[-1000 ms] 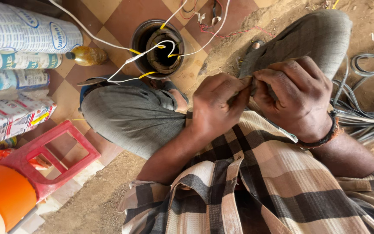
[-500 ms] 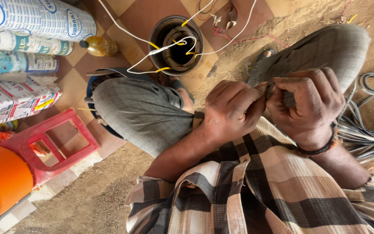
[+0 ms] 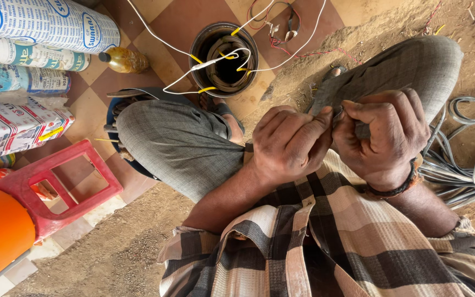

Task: The person sits on the floor with a submersible pump motor on their lap and splices its wires. They strip insulation from the wire ends with a blade, twist the conductors together, and wrap the joints with white electrical tape, feeding the taped wires back into the motor housing.

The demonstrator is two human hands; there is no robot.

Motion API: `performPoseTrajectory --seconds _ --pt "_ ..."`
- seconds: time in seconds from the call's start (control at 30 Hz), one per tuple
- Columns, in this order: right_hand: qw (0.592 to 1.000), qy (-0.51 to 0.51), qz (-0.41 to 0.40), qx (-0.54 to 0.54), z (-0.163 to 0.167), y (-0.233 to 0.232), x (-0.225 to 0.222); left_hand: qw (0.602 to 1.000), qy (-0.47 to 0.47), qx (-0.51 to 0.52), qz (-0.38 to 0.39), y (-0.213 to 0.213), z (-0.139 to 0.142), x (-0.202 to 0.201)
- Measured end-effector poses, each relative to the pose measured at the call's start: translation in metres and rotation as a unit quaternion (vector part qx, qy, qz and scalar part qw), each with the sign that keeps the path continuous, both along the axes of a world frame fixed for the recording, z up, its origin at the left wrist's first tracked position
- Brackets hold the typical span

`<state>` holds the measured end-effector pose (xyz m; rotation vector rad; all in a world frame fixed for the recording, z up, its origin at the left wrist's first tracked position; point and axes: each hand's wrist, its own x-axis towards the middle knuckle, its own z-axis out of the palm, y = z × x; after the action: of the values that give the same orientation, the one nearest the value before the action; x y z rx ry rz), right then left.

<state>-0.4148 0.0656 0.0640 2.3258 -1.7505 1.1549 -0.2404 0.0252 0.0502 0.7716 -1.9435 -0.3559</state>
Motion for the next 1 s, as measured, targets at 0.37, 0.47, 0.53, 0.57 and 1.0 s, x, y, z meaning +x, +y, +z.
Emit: performPoseTrajectory --seconds 0.37,0.47,0.53,0.57,1.0 --pt "0.999 -0.012 -0.019 -0.042 -0.011 0.005 -0.003 0.988 -0.040 -0.148 0.035 -0.002 0.004 0.003" --pt "0.998 -0.015 -0.027 -0.056 -0.012 0.006 -0.004 0.985 -0.046 -0.162 0.036 -0.002 0.002 0.003" --pt "0.997 -0.027 -0.038 -0.060 -0.011 0.007 -0.005 0.984 -0.044 -0.169 0.035 -0.002 0.001 0.002" --pt "0.997 -0.034 -0.046 -0.055 -0.010 0.006 -0.005 0.984 -0.042 -0.170 0.032 -0.002 0.001 0.001" --pt "0.990 -0.111 0.072 -0.054 0.004 -0.006 -0.015 0.504 0.426 0.660 -0.361 -0.001 -0.017 0.009"
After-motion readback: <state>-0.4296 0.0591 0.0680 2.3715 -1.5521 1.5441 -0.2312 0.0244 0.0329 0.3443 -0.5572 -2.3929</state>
